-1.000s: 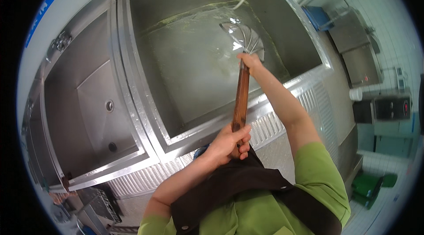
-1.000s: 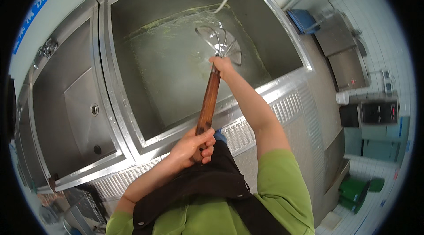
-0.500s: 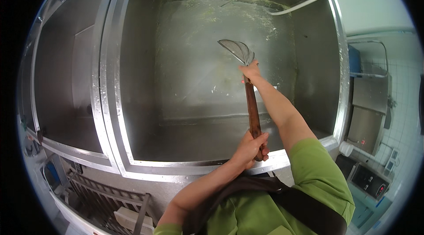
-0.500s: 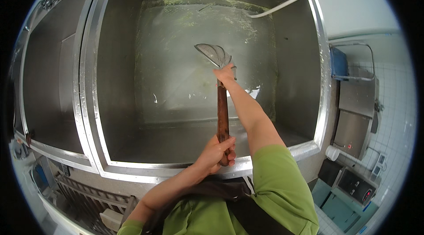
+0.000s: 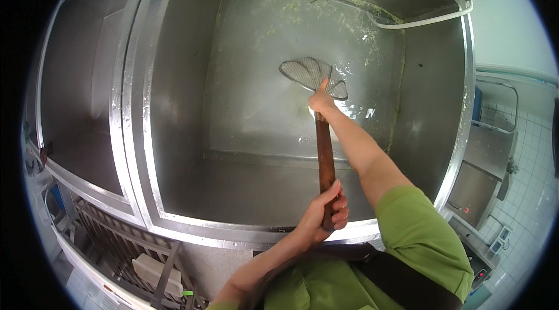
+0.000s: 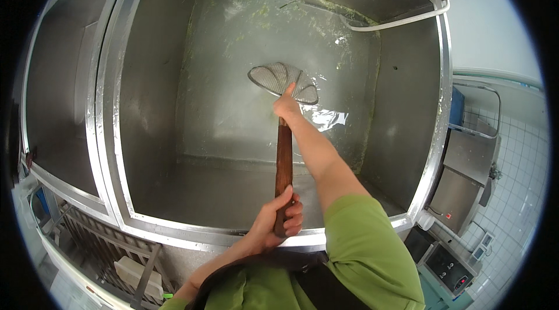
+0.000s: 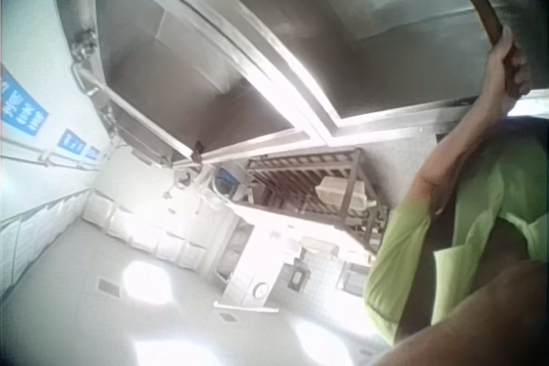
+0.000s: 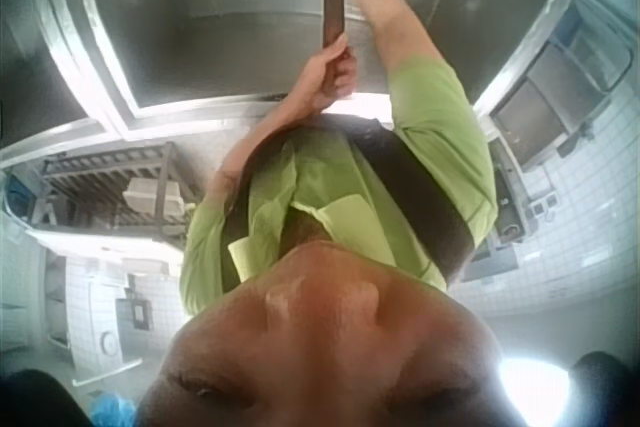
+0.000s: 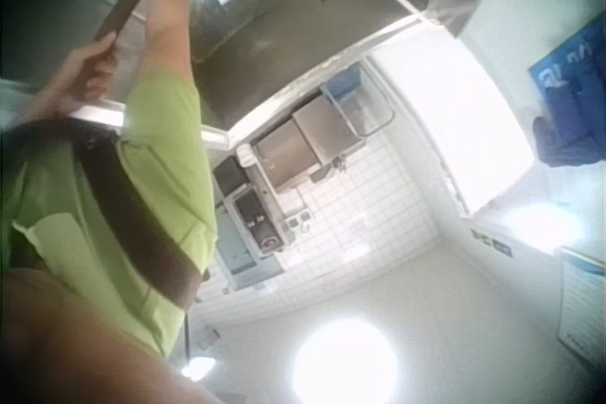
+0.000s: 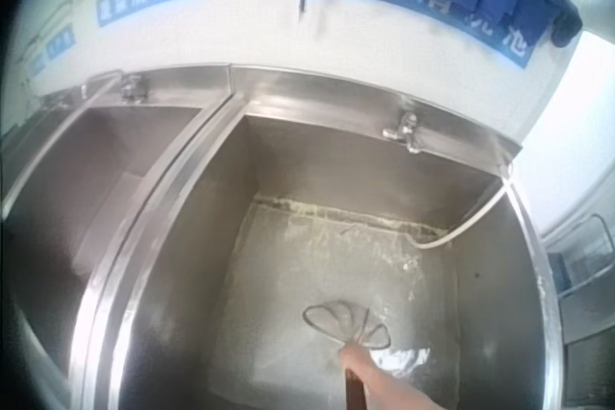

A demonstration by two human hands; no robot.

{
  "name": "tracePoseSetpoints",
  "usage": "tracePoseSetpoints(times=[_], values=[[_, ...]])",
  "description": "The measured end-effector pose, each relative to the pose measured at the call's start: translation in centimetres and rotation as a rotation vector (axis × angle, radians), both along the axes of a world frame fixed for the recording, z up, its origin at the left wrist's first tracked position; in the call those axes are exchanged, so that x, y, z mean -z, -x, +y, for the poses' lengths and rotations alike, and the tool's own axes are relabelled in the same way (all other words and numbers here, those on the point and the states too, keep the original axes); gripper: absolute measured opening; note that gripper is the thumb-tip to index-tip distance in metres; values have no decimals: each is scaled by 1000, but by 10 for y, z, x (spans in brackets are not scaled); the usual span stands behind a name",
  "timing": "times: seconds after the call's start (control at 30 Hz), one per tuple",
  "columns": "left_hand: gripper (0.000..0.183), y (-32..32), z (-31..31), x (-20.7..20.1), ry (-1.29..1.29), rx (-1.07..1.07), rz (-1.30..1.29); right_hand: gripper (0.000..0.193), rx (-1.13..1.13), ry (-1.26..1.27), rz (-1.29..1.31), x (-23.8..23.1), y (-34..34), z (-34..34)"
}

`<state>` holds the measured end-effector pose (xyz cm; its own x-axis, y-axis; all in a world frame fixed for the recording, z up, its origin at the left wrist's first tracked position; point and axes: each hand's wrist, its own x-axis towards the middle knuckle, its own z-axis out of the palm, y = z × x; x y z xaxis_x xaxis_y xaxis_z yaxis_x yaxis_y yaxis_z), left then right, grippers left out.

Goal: The person transfers peeled potatoes from a blue bin into a stainless steel machine, then handles a plastic bag of unpeeled potatoes and places it on a cart. The person also moves a tray of eggs to a trash bin and retrieves a strainer from a sink.

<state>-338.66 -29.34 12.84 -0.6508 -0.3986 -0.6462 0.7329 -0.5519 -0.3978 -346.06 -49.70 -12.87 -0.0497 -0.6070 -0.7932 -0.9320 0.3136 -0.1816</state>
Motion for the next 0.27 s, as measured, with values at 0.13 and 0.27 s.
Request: tracePoseSetpoints(times=[0.13,0.27], values=[[26,9,29,12,13,-9,38,94,46,-34,-24,2,1,22],[24,15,35,15,-14,-22,37,98,89,-61,-52,-13,-3,24]])
